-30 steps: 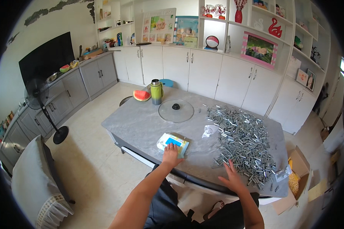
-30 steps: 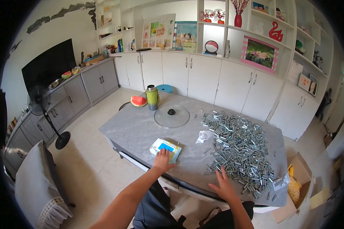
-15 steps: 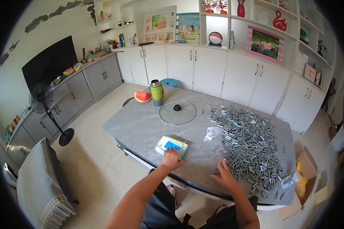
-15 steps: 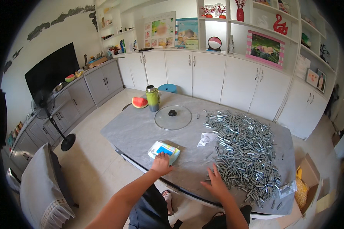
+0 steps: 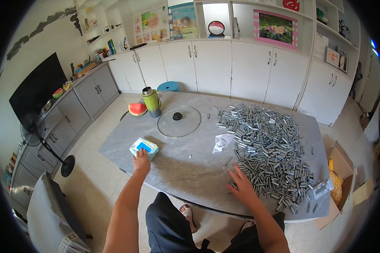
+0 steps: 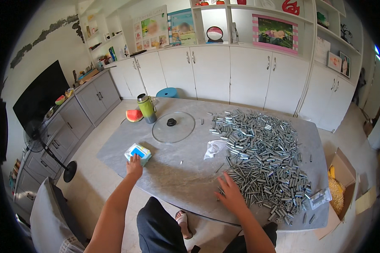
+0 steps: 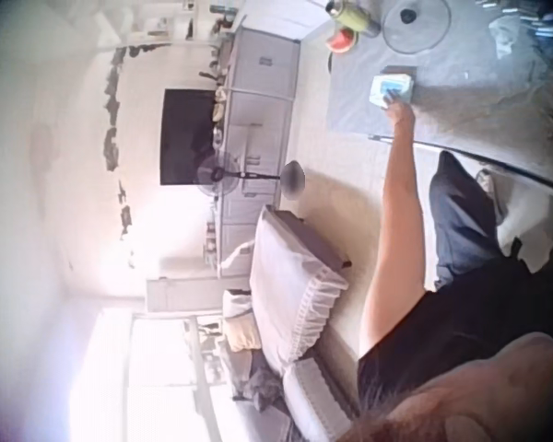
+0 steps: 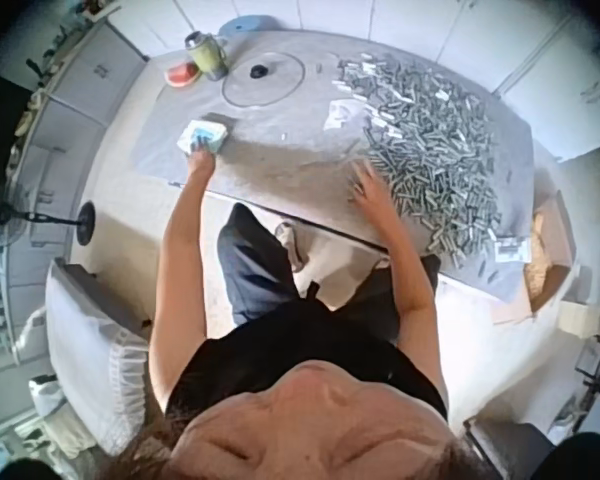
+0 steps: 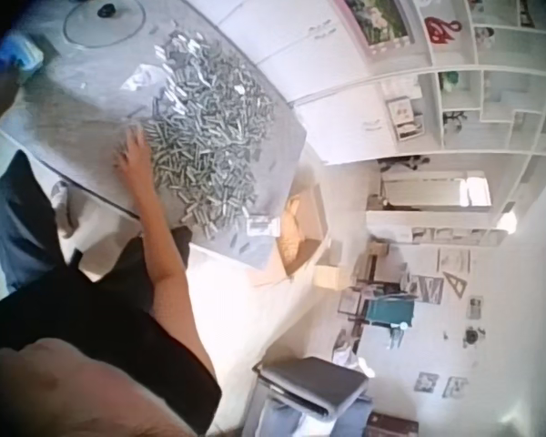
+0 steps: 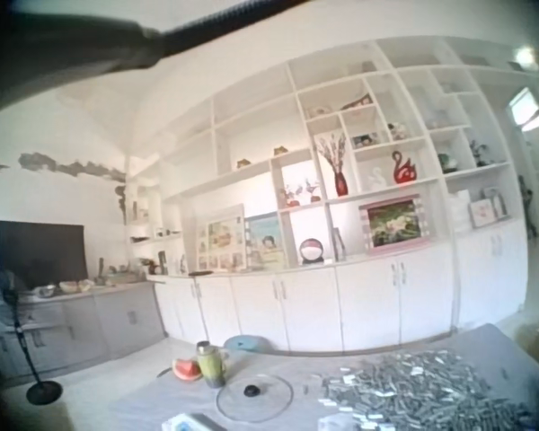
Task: The person tidies a living room by smoothing a sofa cover, arranging cushions, and placing a book on a shelf. They also move a standing fan and wipe a table with a tissue.
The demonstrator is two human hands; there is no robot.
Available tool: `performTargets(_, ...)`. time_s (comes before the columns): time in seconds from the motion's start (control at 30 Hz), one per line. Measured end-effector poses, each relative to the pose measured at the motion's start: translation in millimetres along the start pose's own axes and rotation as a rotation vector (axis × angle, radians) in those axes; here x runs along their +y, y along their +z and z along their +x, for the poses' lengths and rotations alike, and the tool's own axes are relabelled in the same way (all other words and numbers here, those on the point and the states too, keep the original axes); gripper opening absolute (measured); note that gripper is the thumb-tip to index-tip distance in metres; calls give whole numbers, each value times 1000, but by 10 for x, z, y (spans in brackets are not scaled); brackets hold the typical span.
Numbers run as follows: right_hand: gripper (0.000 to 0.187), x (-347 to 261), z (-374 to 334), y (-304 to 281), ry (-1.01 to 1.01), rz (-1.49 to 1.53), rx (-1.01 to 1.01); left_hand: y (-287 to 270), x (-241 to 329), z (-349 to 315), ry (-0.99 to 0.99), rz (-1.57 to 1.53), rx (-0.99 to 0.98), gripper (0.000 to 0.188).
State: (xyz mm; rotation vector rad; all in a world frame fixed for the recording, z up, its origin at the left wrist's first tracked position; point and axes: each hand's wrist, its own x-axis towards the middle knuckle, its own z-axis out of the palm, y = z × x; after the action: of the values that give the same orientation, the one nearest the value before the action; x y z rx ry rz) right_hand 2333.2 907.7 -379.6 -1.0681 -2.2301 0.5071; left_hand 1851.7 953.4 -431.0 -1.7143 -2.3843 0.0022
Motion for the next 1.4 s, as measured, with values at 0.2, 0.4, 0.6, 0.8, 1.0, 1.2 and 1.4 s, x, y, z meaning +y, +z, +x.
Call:
performTargets(0.2, 46, 22, 39, 8, -39, 67, 54, -438, 204, 275, -206, -28, -246, 79)
performTargets(0.4, 43, -10, 48, 8, -48, 71, 102, -701, 926, 44, 345, -243, 382, 59)
performTargets(0.6, 40, -2, 62, 35, -44, 79, 74, -472, 1716, -151, 572, -572, 206, 21)
performTargets(0.8, 41, 19, 54, 13, -37, 99, 107, -80, 1459, 138, 508, -507, 236, 20)
performTargets(1.0, 41, 14, 43, -3, -30, 84, 134, -232, 1722, 310, 459, -508, 211, 27)
performTargets(1.2, 43, 27, 46, 8, 12, 129, 126, -395, 2956, 287, 632, -650, 293, 39)
performTargets(1.4, 41, 10, 59, 4, 43, 164, 134, -364, 2970, 468, 571, -753, 219, 29)
